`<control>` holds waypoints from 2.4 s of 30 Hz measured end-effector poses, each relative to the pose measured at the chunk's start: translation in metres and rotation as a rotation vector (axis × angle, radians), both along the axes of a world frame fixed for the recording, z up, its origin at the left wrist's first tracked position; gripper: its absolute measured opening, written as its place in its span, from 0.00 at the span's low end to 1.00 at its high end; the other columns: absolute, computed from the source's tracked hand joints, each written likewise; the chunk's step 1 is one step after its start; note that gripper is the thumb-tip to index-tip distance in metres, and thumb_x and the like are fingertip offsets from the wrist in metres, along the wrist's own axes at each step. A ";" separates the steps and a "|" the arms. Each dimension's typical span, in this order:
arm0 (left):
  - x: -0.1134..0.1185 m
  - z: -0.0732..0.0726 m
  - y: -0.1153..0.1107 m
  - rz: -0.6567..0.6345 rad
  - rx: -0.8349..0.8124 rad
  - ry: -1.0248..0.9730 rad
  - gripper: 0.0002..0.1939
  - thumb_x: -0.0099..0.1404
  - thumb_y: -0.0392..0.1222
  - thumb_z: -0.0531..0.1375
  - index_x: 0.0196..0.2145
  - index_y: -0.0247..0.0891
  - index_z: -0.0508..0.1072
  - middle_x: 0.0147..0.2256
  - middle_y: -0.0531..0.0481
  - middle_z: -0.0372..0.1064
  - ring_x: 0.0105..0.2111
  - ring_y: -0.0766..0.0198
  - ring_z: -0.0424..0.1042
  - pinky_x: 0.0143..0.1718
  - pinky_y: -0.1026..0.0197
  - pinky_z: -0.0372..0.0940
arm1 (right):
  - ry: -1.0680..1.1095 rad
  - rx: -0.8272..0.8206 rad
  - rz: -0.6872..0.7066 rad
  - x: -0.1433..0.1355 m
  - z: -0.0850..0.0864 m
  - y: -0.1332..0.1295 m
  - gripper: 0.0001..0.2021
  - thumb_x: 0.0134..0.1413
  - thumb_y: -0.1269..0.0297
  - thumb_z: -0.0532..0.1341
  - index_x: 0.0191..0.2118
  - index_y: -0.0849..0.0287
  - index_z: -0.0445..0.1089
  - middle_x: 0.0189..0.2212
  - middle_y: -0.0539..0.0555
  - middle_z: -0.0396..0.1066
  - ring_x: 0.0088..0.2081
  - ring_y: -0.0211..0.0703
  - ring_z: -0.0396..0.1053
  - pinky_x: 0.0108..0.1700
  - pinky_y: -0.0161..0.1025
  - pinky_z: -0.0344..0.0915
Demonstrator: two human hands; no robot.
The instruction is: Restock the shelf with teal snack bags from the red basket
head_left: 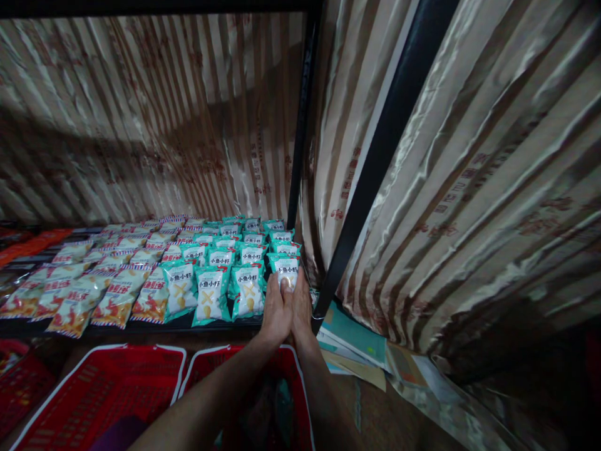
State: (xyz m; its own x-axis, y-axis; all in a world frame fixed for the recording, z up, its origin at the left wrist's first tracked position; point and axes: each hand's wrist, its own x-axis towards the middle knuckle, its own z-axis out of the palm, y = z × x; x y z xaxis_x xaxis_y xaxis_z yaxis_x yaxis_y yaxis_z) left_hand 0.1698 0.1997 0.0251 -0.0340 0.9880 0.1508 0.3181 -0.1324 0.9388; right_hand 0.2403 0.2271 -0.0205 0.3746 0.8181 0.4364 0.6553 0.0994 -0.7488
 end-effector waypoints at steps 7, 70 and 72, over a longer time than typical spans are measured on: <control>0.001 -0.003 0.010 0.014 0.004 0.027 0.29 0.69 0.49 0.42 0.61 0.27 0.54 0.63 0.35 0.47 0.65 0.57 0.45 0.65 0.55 0.40 | 0.009 0.007 0.037 0.003 0.010 0.005 0.31 0.59 0.50 0.47 0.63 0.63 0.51 0.59 0.64 0.59 0.60 0.52 0.56 0.59 0.51 0.53; 0.014 -0.001 0.032 0.111 -0.099 -0.027 0.30 0.68 0.47 0.40 0.62 0.25 0.50 0.63 0.34 0.49 0.64 0.57 0.47 0.64 0.55 0.43 | 0.017 0.049 0.060 0.011 0.019 0.025 0.33 0.53 0.53 0.54 0.62 0.62 0.51 0.55 0.65 0.64 0.54 0.53 0.63 0.53 0.48 0.60; 0.015 -0.002 0.030 0.113 -0.059 -0.013 0.30 0.68 0.47 0.41 0.62 0.24 0.50 0.63 0.33 0.46 0.64 0.56 0.46 0.65 0.54 0.42 | 0.028 0.019 0.048 0.010 0.020 0.023 0.33 0.54 0.52 0.53 0.62 0.63 0.51 0.56 0.66 0.63 0.55 0.54 0.62 0.54 0.49 0.60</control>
State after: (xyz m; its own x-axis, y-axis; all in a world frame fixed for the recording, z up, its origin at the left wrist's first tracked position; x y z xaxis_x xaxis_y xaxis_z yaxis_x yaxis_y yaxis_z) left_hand 0.1847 0.2301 0.0230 -0.1477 0.9848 0.0913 0.3154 -0.0406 0.9481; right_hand 0.2504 0.2504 -0.0010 0.3476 0.8272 0.4416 0.6285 0.1440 -0.7644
